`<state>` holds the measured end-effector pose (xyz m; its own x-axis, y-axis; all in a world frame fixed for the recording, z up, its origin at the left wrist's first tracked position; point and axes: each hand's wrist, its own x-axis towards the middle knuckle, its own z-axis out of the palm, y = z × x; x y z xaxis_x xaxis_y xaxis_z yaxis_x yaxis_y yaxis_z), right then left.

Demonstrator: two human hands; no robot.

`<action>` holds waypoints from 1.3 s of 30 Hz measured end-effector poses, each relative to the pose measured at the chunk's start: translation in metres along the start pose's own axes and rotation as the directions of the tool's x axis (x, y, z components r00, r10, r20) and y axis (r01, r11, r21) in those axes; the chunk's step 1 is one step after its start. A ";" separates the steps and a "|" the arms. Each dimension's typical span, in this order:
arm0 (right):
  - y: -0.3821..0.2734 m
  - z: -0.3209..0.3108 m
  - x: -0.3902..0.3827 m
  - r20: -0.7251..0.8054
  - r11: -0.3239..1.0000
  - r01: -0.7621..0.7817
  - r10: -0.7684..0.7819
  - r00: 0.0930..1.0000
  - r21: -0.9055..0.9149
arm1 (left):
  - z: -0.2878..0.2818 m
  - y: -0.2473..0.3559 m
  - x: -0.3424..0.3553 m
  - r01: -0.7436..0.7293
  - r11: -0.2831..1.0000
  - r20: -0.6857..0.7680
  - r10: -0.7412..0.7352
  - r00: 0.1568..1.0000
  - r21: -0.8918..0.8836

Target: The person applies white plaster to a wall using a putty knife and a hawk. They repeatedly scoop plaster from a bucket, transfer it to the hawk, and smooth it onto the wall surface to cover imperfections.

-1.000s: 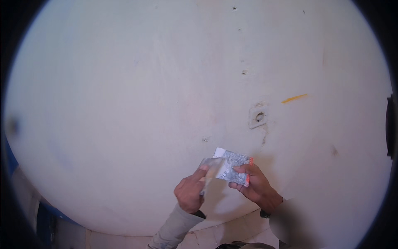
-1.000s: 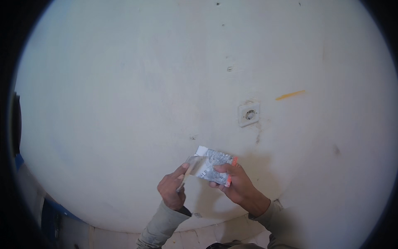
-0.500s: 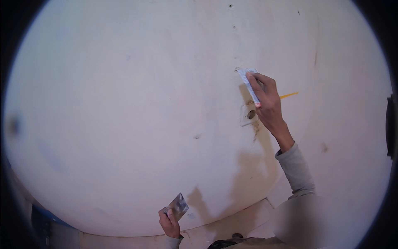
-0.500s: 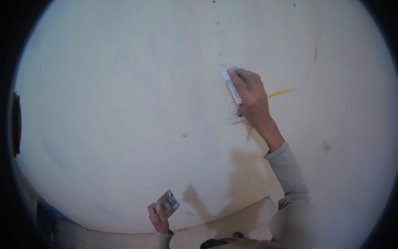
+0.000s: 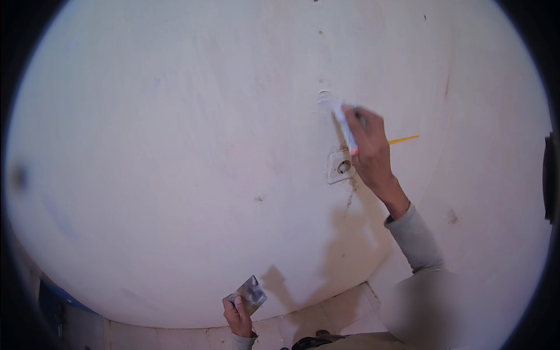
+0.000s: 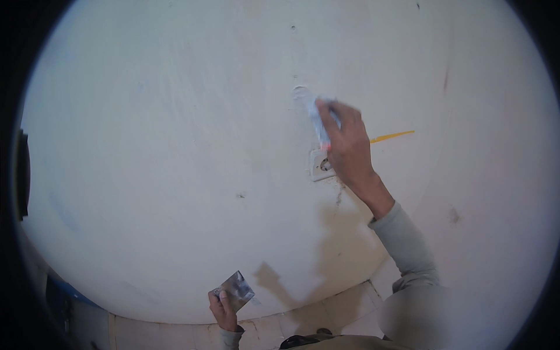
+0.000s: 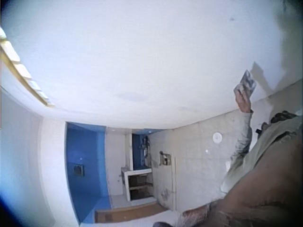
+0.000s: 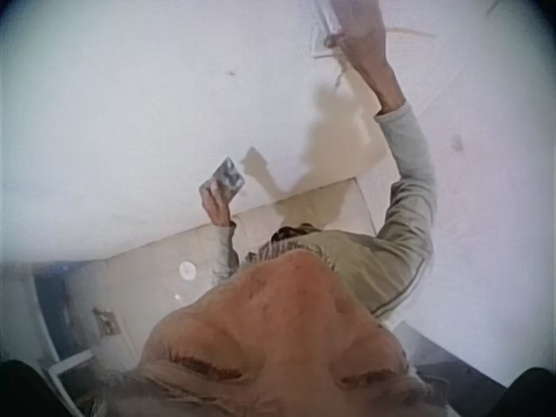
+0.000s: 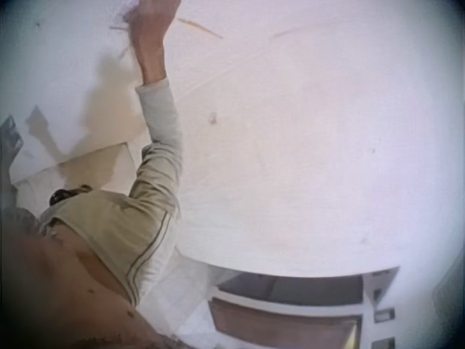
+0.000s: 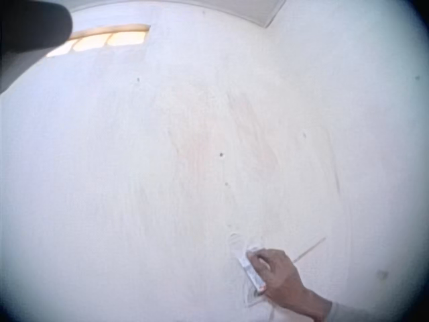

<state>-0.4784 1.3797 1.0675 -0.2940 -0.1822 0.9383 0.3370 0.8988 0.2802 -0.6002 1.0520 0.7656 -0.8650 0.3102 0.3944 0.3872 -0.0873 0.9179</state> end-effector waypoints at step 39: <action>0.031 -0.021 -0.002 0.400 0.953 0.242 -0.153 0.904 -0.184 | -0.010 -0.032 -0.006 0.171 0.985 -0.040 -0.172 0.984 -0.007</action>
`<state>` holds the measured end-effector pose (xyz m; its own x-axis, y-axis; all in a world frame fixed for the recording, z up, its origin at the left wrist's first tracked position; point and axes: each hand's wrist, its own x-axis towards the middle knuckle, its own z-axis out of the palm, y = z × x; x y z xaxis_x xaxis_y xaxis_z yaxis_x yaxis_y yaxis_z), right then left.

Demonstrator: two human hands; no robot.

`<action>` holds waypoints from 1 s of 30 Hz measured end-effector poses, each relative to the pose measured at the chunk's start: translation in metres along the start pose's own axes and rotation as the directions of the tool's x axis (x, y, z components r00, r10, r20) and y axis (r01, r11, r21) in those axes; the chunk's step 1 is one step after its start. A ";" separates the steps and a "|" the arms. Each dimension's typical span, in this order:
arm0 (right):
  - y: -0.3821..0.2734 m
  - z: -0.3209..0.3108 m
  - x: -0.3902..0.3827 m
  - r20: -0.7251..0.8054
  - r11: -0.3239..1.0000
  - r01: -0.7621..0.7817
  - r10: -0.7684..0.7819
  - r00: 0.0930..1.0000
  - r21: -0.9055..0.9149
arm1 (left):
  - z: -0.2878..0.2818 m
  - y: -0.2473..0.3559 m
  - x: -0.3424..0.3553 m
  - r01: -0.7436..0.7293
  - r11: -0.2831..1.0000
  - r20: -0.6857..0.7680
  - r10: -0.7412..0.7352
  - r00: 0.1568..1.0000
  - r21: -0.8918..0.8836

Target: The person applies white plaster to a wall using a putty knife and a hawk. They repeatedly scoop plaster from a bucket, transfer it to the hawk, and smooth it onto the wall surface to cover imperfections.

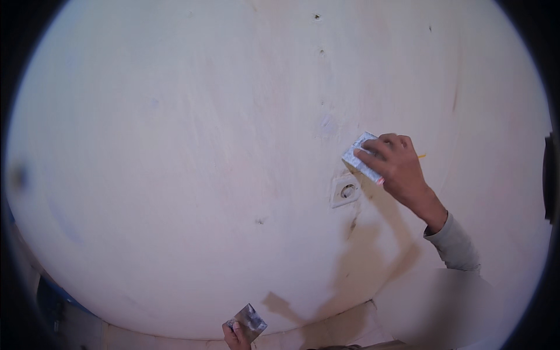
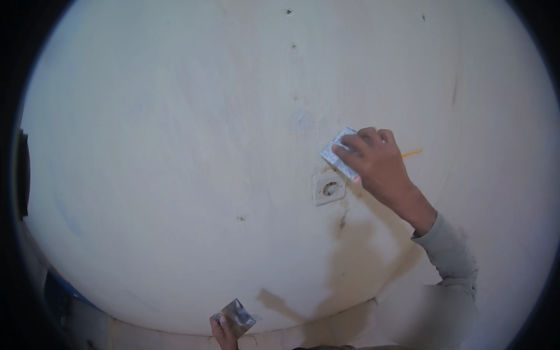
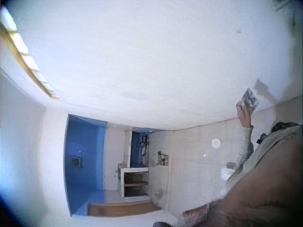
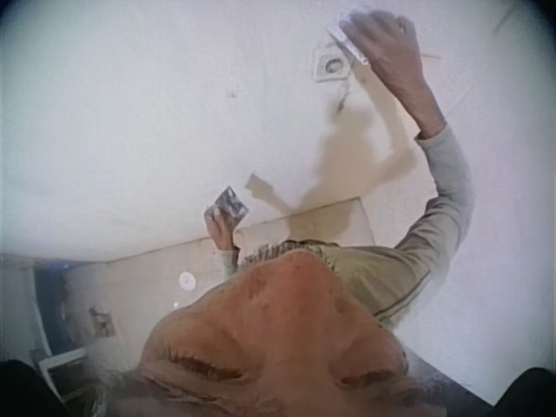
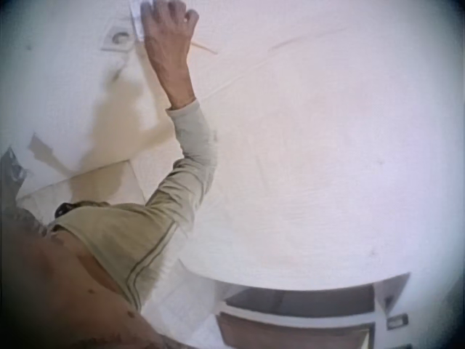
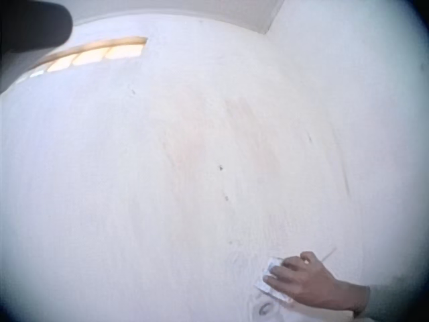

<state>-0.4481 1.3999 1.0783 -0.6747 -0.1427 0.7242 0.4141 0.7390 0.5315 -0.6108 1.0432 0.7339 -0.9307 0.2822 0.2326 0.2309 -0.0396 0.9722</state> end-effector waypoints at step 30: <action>0.079 -0.018 0.149 -0.500 0.948 -0.308 0.227 0.836 -0.085 | 0.018 -0.008 0.027 0.130 0.976 0.186 -0.097 0.978 -0.175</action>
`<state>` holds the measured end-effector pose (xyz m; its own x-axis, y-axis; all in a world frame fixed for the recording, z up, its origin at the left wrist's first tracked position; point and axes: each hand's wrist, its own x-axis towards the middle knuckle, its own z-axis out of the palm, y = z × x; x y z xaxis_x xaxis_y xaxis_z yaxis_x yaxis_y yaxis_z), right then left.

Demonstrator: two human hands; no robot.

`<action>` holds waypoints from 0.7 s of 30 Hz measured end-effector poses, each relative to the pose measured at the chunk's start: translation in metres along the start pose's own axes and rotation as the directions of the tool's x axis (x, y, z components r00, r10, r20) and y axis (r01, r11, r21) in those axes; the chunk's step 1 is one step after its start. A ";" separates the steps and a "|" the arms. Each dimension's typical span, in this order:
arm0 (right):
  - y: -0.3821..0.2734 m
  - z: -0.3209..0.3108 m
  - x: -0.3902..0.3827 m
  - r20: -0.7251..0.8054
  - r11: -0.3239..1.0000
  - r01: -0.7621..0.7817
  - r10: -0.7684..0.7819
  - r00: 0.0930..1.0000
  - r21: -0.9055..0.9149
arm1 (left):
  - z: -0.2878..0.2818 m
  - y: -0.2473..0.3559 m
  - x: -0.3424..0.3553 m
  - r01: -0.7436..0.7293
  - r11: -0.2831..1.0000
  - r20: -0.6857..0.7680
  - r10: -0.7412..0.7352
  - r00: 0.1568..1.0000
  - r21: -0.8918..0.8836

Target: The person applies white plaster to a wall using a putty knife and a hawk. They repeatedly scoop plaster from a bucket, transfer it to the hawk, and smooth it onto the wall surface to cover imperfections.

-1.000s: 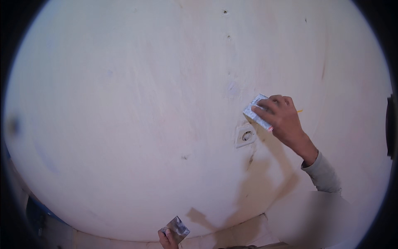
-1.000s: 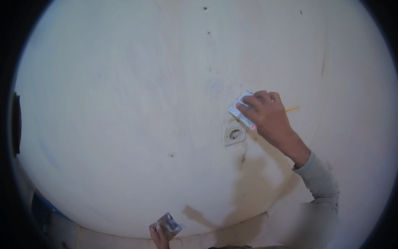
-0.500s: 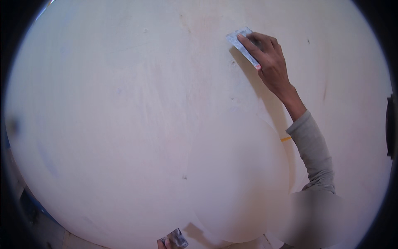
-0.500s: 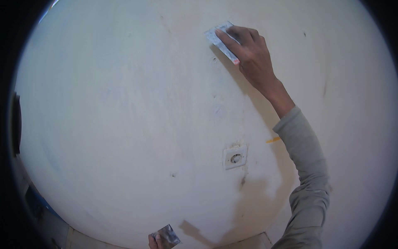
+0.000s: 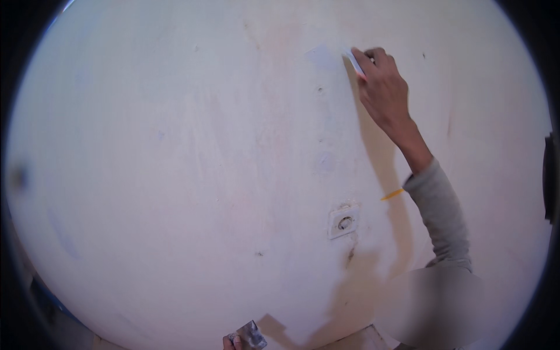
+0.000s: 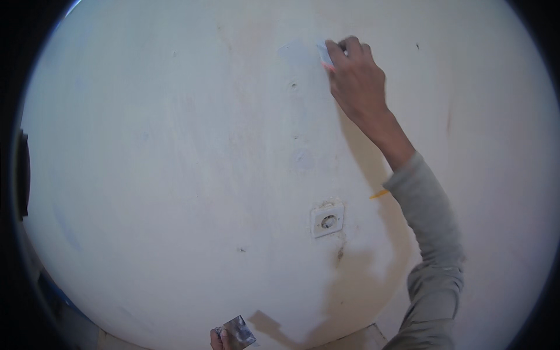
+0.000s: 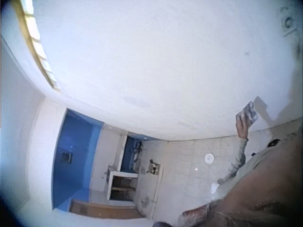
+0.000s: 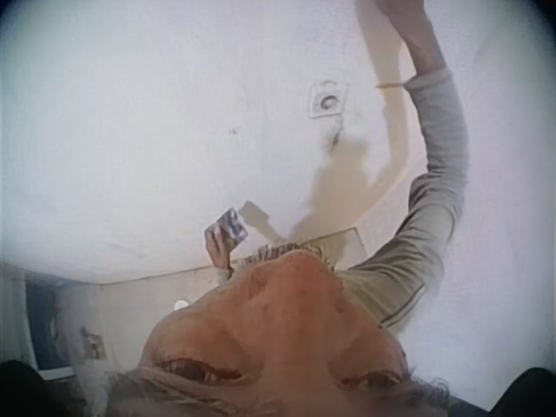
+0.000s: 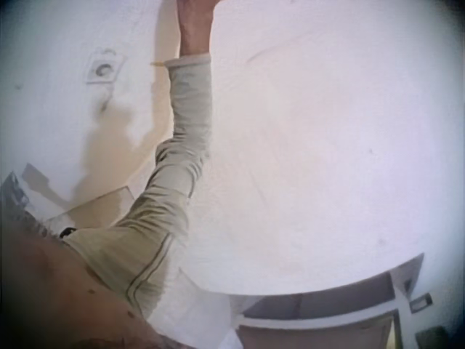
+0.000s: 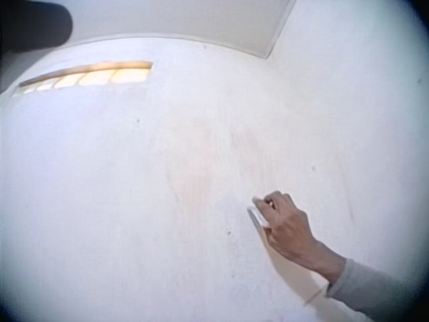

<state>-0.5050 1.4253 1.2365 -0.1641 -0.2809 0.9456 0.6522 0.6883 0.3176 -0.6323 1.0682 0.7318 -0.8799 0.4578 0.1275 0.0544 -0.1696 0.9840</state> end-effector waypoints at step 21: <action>-0.051 0.002 -0.019 0.023 0.968 0.215 -0.219 0.975 0.130 | -0.004 -0.029 -0.011 0.020 0.988 -0.080 -0.033 0.996 -0.153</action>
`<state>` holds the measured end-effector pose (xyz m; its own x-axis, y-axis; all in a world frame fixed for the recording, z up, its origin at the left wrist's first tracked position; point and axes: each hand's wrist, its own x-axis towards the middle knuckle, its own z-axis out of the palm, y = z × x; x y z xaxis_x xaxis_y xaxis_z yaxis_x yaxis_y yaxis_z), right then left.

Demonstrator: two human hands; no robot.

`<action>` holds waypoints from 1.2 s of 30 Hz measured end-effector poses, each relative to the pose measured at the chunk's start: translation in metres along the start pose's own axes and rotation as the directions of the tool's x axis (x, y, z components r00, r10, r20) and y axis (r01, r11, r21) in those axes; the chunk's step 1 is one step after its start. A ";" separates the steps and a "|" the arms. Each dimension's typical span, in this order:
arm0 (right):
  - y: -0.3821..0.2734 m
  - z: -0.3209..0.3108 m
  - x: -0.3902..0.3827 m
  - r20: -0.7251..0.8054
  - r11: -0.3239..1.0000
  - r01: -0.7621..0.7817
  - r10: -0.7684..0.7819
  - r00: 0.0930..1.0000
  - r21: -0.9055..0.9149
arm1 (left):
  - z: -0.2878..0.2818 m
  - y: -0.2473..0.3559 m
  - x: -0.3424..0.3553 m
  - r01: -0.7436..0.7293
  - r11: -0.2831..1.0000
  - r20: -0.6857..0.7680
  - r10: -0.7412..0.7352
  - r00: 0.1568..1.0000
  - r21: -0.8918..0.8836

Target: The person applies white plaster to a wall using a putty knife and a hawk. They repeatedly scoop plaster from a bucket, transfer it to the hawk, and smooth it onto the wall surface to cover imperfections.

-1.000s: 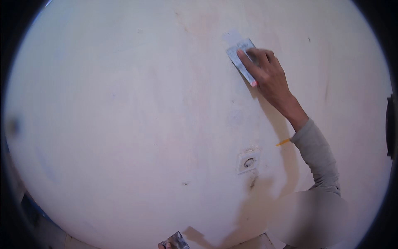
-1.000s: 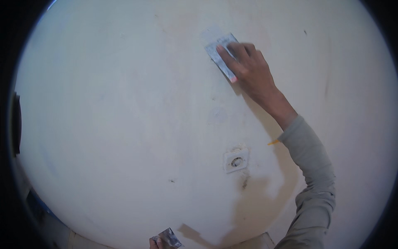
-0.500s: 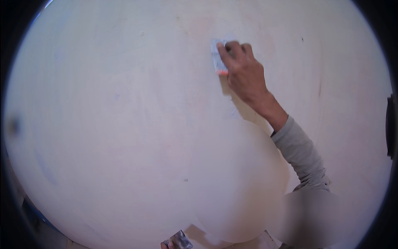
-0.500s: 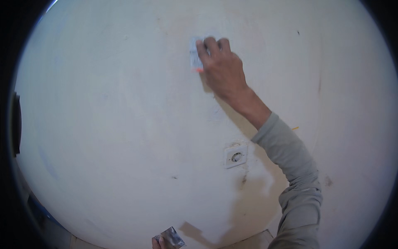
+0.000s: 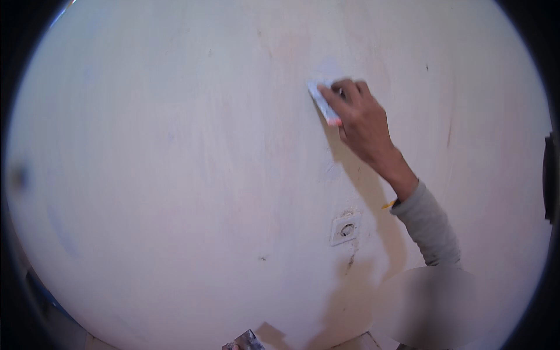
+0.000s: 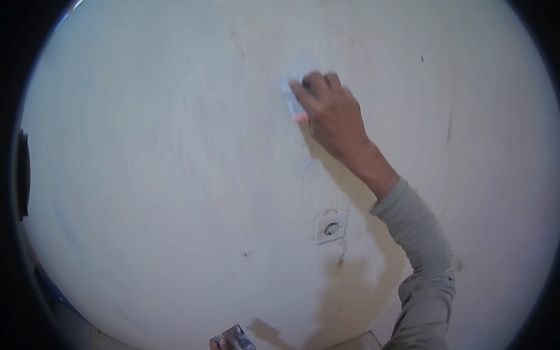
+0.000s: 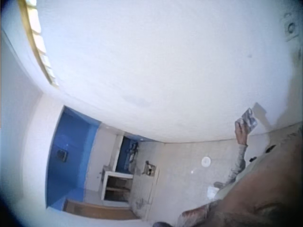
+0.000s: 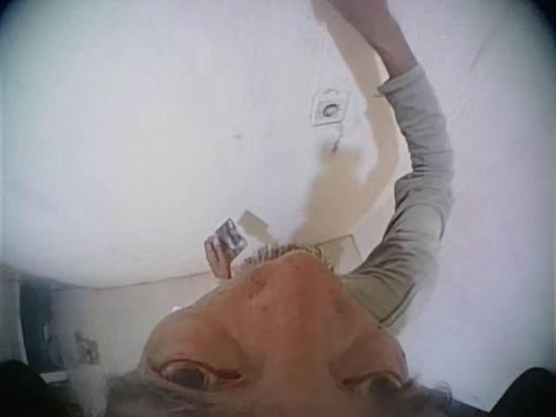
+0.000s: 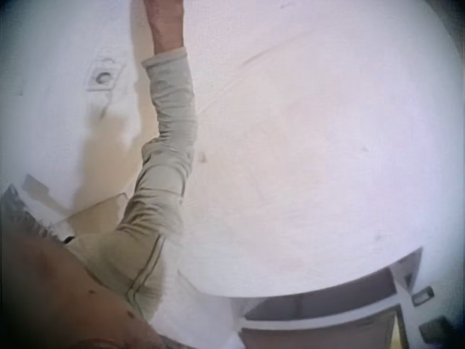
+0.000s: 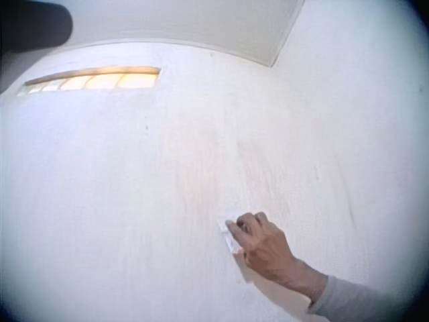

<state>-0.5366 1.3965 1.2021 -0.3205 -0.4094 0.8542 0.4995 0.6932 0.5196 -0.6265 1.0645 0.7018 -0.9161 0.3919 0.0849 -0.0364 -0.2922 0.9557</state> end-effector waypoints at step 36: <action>-0.059 -0.045 -0.072 0.350 0.983 -0.028 -0.039 0.936 0.184 | 0.022 0.035 -0.004 -0.040 0.992 -0.023 0.043 0.999 0.121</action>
<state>-0.5068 1.3586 1.1112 -0.6011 -0.2024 0.7731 0.3516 0.8017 0.4833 -0.6159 1.0717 0.7411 -0.9258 0.3587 0.1191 0.0484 -0.2001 0.9786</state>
